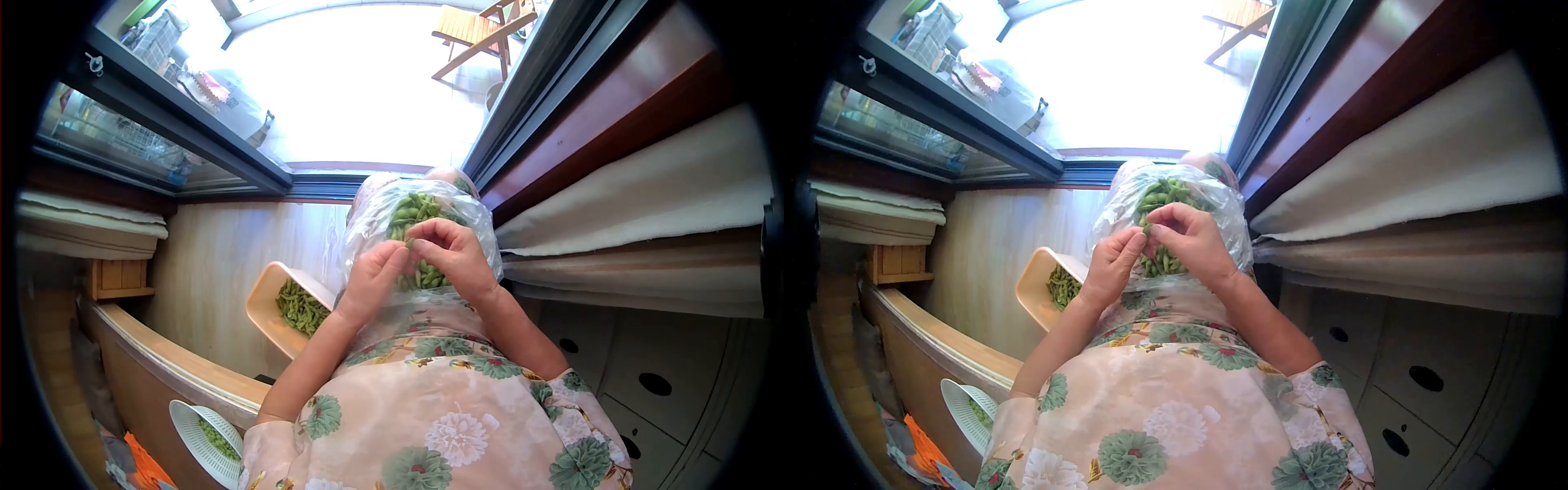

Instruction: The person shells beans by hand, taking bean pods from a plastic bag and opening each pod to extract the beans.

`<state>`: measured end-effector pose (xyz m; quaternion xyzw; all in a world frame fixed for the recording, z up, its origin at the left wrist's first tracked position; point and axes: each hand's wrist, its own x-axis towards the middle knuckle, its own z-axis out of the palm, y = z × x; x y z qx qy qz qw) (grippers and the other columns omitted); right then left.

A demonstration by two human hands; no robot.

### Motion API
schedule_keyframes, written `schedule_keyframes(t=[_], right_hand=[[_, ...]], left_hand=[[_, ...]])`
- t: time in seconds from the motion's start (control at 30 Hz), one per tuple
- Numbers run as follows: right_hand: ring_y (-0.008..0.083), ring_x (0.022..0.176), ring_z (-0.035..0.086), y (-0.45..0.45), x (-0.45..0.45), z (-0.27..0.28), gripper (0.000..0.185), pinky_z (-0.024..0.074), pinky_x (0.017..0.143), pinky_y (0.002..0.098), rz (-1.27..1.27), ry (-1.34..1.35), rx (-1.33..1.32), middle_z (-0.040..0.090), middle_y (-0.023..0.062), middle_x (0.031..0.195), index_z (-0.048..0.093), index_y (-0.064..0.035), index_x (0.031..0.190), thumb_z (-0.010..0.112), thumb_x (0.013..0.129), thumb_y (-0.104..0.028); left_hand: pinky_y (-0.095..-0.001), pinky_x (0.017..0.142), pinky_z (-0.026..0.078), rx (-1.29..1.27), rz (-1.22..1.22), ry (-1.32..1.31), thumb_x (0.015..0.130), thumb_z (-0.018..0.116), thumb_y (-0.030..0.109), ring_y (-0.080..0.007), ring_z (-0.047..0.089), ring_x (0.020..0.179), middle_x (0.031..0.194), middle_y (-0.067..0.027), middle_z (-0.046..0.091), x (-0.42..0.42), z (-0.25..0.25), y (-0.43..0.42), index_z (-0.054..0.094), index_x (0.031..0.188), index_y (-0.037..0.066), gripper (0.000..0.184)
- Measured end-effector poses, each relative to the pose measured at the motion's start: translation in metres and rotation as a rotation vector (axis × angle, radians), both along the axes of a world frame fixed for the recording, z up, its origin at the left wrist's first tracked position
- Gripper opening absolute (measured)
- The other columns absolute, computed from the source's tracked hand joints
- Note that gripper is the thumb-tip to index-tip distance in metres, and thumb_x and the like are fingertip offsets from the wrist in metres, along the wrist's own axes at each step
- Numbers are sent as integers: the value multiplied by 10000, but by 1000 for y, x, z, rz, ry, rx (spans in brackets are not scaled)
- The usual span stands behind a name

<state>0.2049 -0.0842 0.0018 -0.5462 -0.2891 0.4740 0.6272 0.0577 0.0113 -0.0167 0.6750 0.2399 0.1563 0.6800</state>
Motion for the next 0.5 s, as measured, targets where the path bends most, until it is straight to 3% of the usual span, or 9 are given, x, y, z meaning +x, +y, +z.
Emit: schedule_keyframes(t=[0.13, 0.23, 0.33, 0.5], right_hand=[[58, 754, 563, -2, 3, -2, 109, 472, 666, 205, 19, -131, -69, 622, 9, 815, 636, 13, 905, 637, 860, -86], [41, 723, 547, 0, 1, 0, 109, 456, 630, 192, -17, -87, -120, 617, -2, 791, 644, 6, 880, 643, 854, -100], [25, 630, 479, -2, 2, -1, 108, 398, 552, 176, 34, -39, -139, 575, -33, 750, 637, -12, 883, 631, 877, -119], [31, 601, 476, -2, 2, -2, 110, 389, 529, 176, 43, 45, -151, 575, -25, 730, 637, -8, 877, 625, 869, -116]], left_hand=[[-306, 665, 467, 584, 46, 75, 937, 547, 128, -212, 603, 753, 815, -103, 606, 1, 13, 1, 641, 970, 7, 157], [-342, 653, 475, 687, 92, 20, 903, 573, 95, -297, 595, 758, 818, -142, 590, 1, 14, 1, 636, 977, 11, 128], [-366, 669, 482, 775, 65, 18, 885, 586, 77, -318, 596, 767, 841, -150, 601, 0, 15, 3, 632, 982, 9, 127], [-377, 690, 485, 858, 43, 50, 866, 600, 75, -322, 596, 786, 869, -151, 603, 0, 17, 4, 630, 1000, 8, 153]])
